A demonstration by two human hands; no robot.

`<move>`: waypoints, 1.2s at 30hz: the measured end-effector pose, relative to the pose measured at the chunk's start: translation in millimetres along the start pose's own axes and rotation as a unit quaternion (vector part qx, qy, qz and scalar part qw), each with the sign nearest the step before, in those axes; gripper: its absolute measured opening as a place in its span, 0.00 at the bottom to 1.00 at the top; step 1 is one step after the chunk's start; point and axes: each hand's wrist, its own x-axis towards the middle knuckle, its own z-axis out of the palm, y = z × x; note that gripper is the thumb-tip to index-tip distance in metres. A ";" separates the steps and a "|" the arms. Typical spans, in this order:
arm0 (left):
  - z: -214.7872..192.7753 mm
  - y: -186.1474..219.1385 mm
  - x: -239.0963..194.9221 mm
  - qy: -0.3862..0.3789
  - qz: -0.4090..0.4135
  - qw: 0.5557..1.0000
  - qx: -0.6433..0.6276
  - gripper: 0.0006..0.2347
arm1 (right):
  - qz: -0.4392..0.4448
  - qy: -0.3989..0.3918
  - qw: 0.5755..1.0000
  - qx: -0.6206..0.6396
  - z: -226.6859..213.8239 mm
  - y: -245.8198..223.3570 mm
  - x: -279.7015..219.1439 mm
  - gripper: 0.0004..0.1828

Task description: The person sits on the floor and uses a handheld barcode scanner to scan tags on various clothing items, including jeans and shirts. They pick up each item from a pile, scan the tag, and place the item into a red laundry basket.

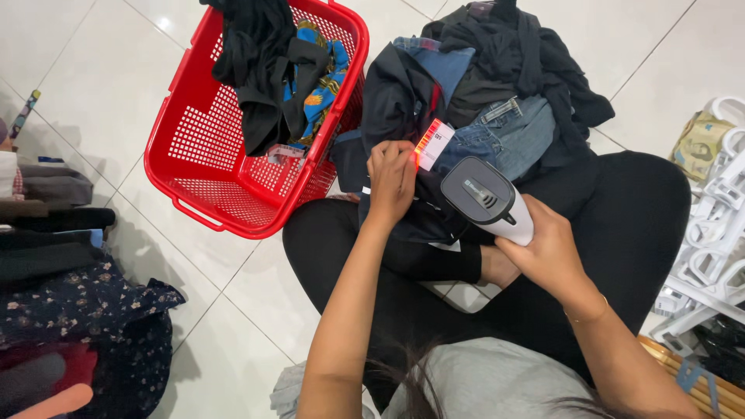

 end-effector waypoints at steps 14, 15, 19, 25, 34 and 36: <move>-10.6 14.9 1.3 0.014 0.001 1.000 -0.023 0.11 | 0.014 -0.040 0.999 -0.022 -13.7 -10.9 -7.0 0.28; -8.5 14.7 1.4 0.015 0.001 1.000 -0.022 0.11 | 0.014 -0.040 0.999 -0.022 -13.8 -9.4 -8.3 0.28; -6.9 24.1 11.9 0.095 0.011 0.995 0.026 0.13 | 0.021 -0.040 0.999 -0.027 -16.4 -5.9 -11.4 0.28; -10.7 45.0 60.7 0.205 -0.005 0.958 0.201 0.34 | 0.038 -0.017 0.999 -0.018 -16.4 13.0 -18.2 0.28; -35.4 27.1 86.3 0.041 -0.031 0.983 0.175 0.36 | 0.040 0.004 0.999 -0.034 -28.0 12.5 -15.3 0.25; -69.7 38.2 66.3 0.019 0.011 0.995 0.100 0.37 | 0.052 0.015 0.998 -0.025 -30.6 20.3 -15.0 0.26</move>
